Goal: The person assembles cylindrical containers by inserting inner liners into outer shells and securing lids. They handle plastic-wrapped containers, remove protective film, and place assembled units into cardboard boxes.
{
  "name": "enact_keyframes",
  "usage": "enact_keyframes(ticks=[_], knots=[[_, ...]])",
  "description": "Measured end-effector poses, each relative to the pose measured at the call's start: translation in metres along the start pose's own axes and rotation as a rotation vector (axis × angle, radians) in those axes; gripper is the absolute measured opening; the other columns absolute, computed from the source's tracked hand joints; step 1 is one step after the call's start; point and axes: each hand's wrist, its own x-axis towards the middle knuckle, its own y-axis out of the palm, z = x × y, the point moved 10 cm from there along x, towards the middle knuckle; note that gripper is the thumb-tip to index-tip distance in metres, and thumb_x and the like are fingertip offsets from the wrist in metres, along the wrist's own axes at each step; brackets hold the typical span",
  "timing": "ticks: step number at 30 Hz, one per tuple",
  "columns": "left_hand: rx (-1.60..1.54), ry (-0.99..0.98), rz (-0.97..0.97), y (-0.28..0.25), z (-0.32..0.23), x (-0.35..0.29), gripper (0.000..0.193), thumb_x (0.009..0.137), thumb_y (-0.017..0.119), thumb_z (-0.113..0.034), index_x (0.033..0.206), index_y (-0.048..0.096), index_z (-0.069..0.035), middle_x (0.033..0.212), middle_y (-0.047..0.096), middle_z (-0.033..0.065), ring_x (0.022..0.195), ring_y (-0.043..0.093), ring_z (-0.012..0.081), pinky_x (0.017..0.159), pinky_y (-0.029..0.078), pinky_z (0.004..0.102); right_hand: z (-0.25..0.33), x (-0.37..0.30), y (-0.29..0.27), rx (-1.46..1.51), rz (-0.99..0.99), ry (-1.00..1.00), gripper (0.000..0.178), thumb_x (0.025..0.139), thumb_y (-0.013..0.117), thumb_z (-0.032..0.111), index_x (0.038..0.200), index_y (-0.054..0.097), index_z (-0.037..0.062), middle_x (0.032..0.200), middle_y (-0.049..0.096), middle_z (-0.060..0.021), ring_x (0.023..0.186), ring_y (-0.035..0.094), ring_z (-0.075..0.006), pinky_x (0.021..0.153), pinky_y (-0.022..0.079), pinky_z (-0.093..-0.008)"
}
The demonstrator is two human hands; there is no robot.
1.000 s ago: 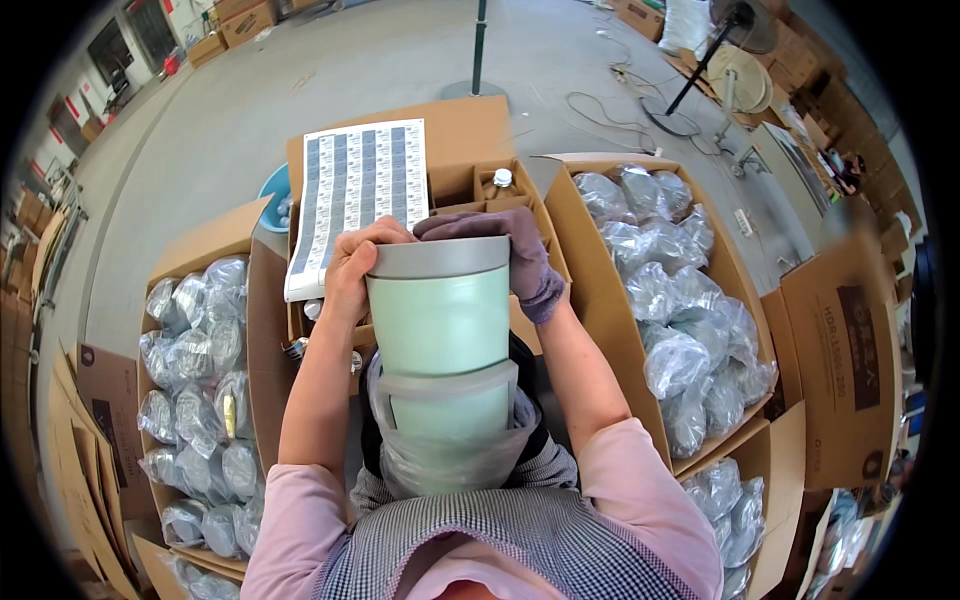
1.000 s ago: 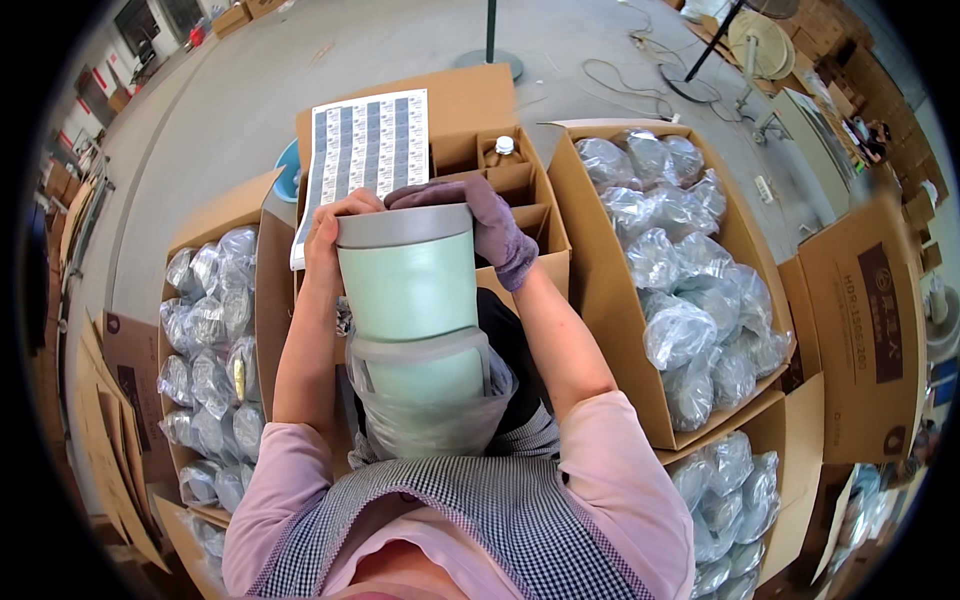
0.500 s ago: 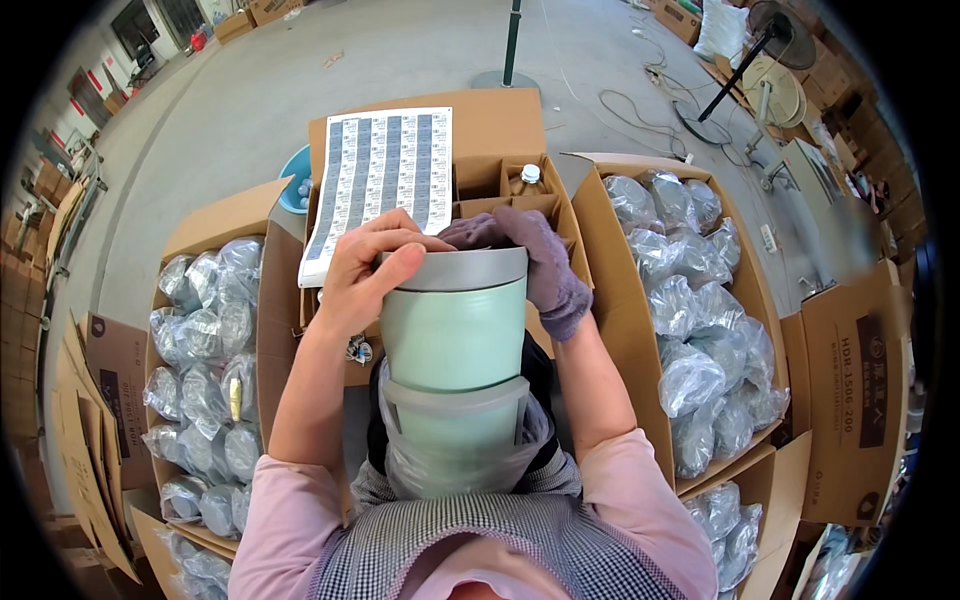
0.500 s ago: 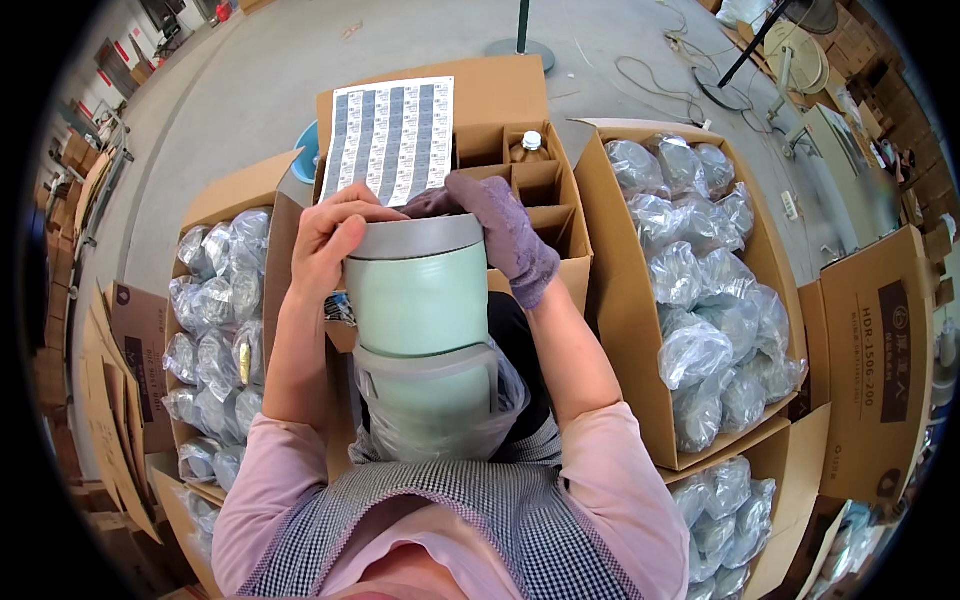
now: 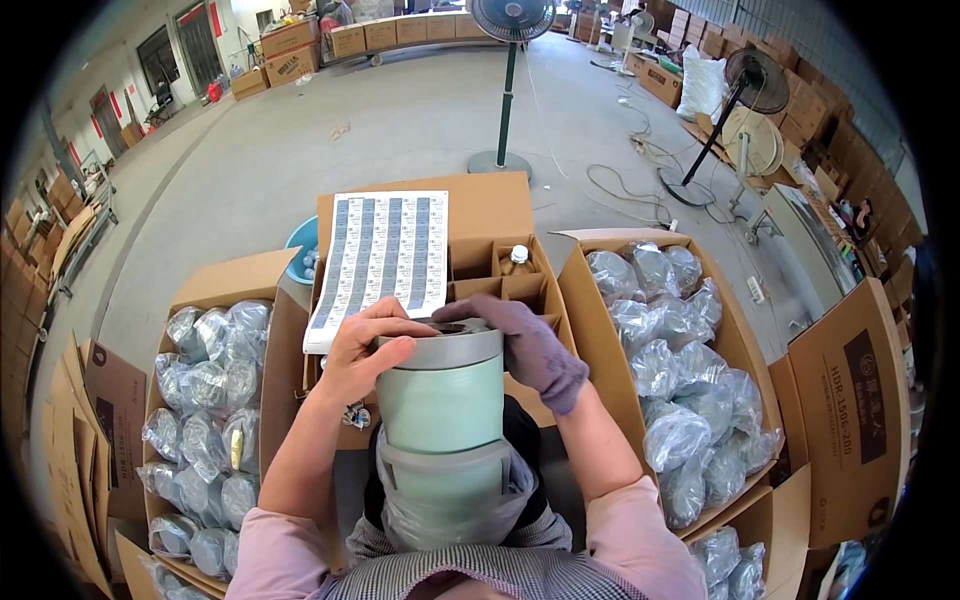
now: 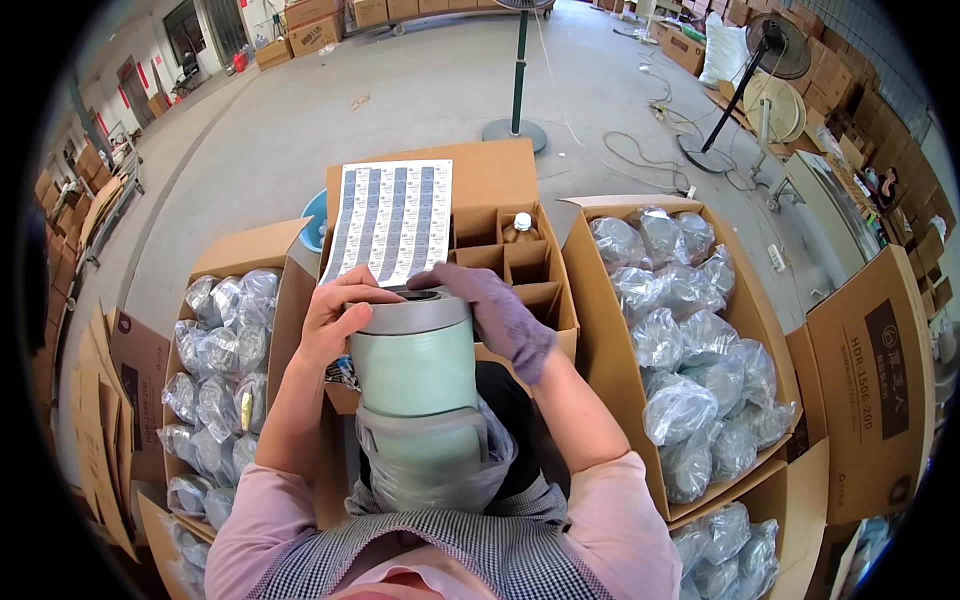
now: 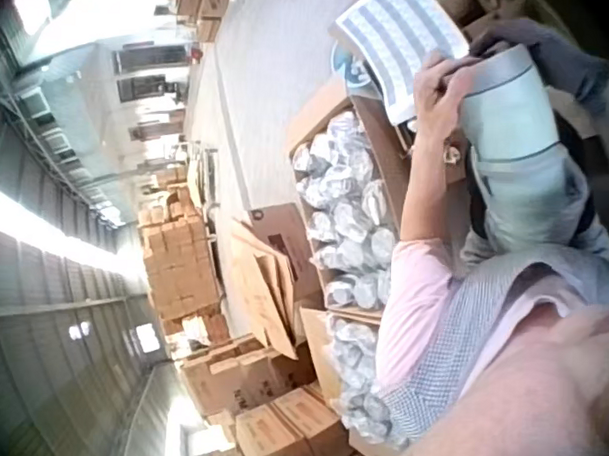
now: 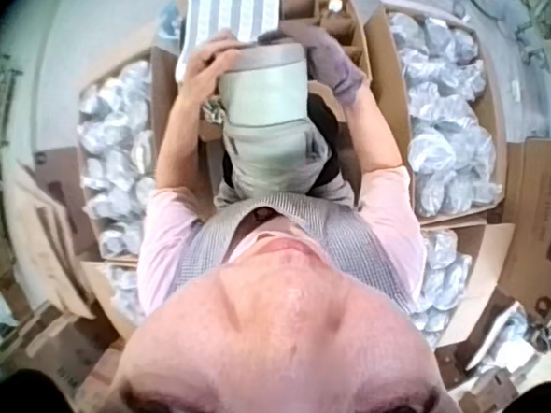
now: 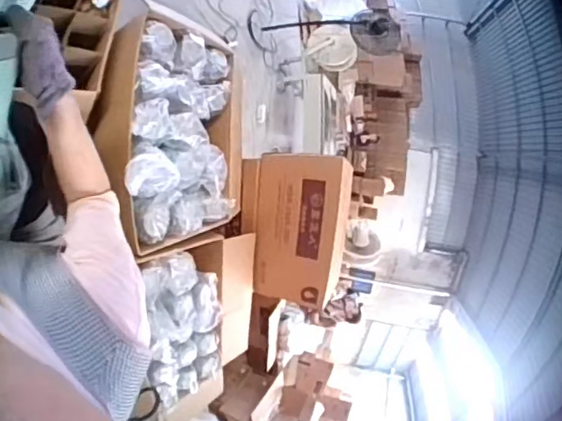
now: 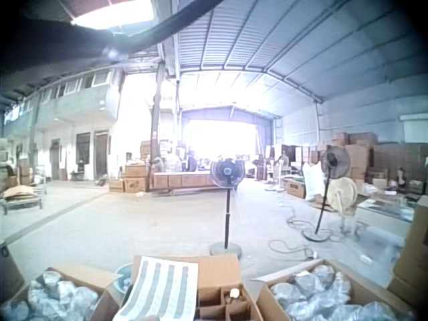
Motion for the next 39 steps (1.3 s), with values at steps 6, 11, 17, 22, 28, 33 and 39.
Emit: enact_keyframes(ticks=[6,11,17,22,28,33,39], knots=[[0.262,-0.006,-0.073,0.018,-0.026,0.007,0.021,0.086,0.066,-0.022,0.085,0.072,-0.002,0.075,0.057,0.0093,0.073,0.056,0.0246,0.068,0.044,0.0351,-0.025,0.007,-0.003,0.241,0.093,-0.008,0.036,0.081,0.047,0.016,0.095,0.07,-0.0075,0.112,0.067,-0.0202,0.104,0.063,-0.0215,0.093,0.049,-0.0318],[0.742,0.162,-0.117,0.061,-0.084,0.018,0.022,0.086,0.065,-0.026,0.084,0.068,-0.004,0.079,0.06,0.0088,0.08,0.061,0.0279,0.074,0.044,0.0396,-0.085,0.003,-0.002,0.612,0.001,-0.335,0.014,0.083,0.072,0.013,0.09,0.067,0.0016,0.118,0.064,-0.0177,0.106,0.062,-0.0243,0.092,0.05,-0.0389],[0.52,0.035,0.025,0.03,-0.056,0.015,0.026,0.092,0.059,-0.026,0.087,0.07,-0.002,0.081,0.061,0.0125,0.08,0.061,0.0295,0.07,0.047,0.0387,-0.058,0.017,0.033,0.928,0.223,-0.175,0.043,0.089,0.049,0.018,0.124,0.054,-0.0059,0.127,0.058,-0.0192,0.114,0.059,-0.0257,0.102,0.044,-0.0383],[0.114,0.051,0.026,0.011,-0.015,-0.001,0.032,0.094,0.056,-0.024,0.092,0.073,0.003,0.077,0.059,0.0088,0.072,0.055,0.0194,0.064,0.043,0.0299,-0.025,-0.001,0.017,0.327,0.116,0.025,0.049,0.092,0.04,0.025,0.124,0.057,-0.0068,0.12,0.064,-0.0173,0.109,0.062,-0.0215,0.099,0.046,-0.0329],[-0.208,0.045,0.108,0.013,0.014,0.007,0.047,0.093,0.05,-0.034,0.101,0.072,0.006,0.084,0.062,0.0122,0.076,0.056,0.0172,0.068,0.042,0.0267,-0.049,-0.014,-0.007,0.475,-0.063,0.319,0.059,0.1,0.031,0.041,0.118,0.061,-0.0063,0.113,0.066,-0.0154,0.106,0.062,-0.0201,0.096,0.046,-0.0312],[-0.141,0.034,0.024,0.022,-0.001,0.011,0.046,0.088,0.059,-0.039,0.096,0.074,0.004,0.086,0.066,0.0108,0.076,0.055,0.0163,0.067,0.042,0.0271,-0.033,-0.018,-0.02,0.37,-0.041,-0.279,0.084,0.097,0.021,0.061,0.103,0.068,-0.0081,0.113,0.064,-0.0255,0.114,0.057,-0.0338,0.104,0.038,-0.0417],[-0.502,0.191,-0.057,-0.006,0.05,-0.018,0.044,0.087,0.062,-0.039,0.087,0.076,0.002,0.08,0.067,0.0137,0.074,0.052,0.019,0.066,0.04,0.0312,-0.004,-0.007,0.014,-0.392,-0.049,-0.196,0.027,0.091,0.051,0.011,0.111,0.051,-0.0063,0.093,0.071,-0.018,0.08,0.07,-0.0323,0.071,0.055,-0.035]])
